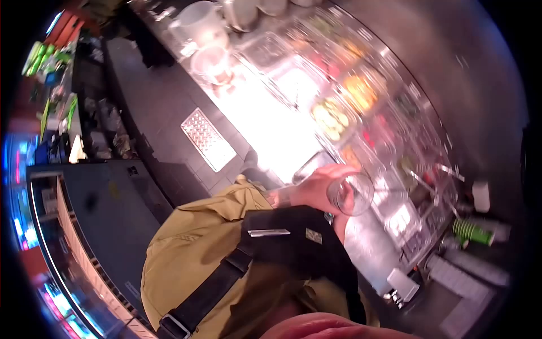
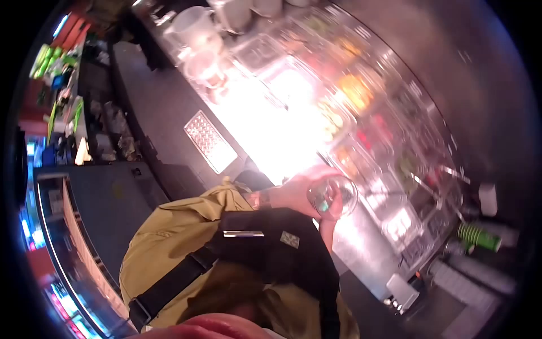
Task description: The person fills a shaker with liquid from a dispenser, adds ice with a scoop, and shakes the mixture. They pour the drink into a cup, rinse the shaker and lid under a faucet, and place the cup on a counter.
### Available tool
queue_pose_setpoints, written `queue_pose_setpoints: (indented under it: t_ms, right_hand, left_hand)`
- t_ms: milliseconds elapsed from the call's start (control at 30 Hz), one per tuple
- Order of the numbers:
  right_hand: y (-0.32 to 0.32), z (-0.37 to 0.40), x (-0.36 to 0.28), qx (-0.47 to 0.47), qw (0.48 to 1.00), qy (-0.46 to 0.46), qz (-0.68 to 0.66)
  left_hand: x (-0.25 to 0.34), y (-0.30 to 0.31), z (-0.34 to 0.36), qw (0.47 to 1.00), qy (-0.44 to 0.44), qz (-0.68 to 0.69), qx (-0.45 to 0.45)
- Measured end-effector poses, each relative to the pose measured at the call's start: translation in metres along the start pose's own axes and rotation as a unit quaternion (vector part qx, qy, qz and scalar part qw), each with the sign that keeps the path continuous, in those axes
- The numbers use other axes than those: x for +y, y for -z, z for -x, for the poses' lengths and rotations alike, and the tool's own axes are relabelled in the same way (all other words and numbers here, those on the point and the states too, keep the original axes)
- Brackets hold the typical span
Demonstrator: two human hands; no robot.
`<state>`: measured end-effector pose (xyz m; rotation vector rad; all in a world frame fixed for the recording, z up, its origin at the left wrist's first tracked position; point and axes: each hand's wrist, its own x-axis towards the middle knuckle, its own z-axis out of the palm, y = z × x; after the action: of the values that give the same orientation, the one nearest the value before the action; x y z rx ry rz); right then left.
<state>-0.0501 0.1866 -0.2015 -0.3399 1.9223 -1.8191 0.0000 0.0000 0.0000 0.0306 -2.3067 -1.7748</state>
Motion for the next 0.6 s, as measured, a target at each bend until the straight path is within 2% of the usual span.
queue_pose_setpoints:
  t_ms: [33,67,133,200,233,267,300,333,367,433,467,533,567,600]
  right_hand:
    - [0.006,-0.011,-0.004,-0.010,1.000,-0.003,-0.012]
    - [0.012,-0.023,-0.008,-0.019,1.000,-0.007,-0.023]
    - [-0.064,-0.012,-0.161,-0.007,0.987,0.015,0.160]
    - [-0.108,-0.030,-0.164,-0.110,0.986,0.029,0.123]
    - [-0.145,-0.041,-0.181,-0.160,0.978,0.035,0.125]
    - [-0.184,-0.059,-0.196,-0.226,0.952,0.107,0.178]
    - [-0.235,-0.073,-0.229,-0.320,0.891,0.192,0.261]
    - [-0.293,-0.084,-0.255,-0.342,0.835,0.315,0.296]
    - [-0.354,-0.096,-0.283,-0.359,0.781,0.406,0.310]
    - [-0.481,-0.133,-0.295,-0.391,0.698,0.506,0.322]
    - [-0.545,-0.156,-0.288,-0.414,0.666,0.484,0.388]
    - [-0.664,-0.212,-0.240,-0.365,0.547,0.484,0.577]
    - [-0.713,-0.245,-0.202,-0.299,0.534,0.448,0.652]
    - [-0.749,-0.274,-0.193,-0.304,0.539,0.330,0.713]
  left_hand:
    - [0.009,-0.002,-0.006,0.998,-0.020,-0.034,0.044]
    - [0.014,-0.001,-0.005,0.997,0.025,0.004,0.071]
    - [0.011,0.075,0.029,0.992,0.100,0.081,-0.006]
    - [-0.004,0.127,0.066,0.998,0.033,0.002,0.057]
    - [-0.008,0.158,0.085,0.989,-0.004,-0.098,0.115]
    - [-0.018,0.184,0.105,0.985,0.007,-0.062,0.159]
    - [-0.025,0.212,0.127,0.979,0.024,-0.026,0.200]
    - [-0.034,0.240,0.147,0.970,0.039,0.006,0.238]
    - [-0.040,0.261,0.170,0.950,0.107,0.085,0.281]
    - [-0.066,0.308,0.208,0.924,0.131,-0.032,0.357]
    - [-0.073,0.338,0.223,0.907,0.146,-0.060,0.390]
    - [-0.084,0.381,0.245,0.868,0.175,-0.096,0.454]
    - [-0.087,0.401,0.256,0.865,0.176,-0.090,0.462]
    - [-0.090,0.423,0.265,0.859,0.173,-0.090,0.473]
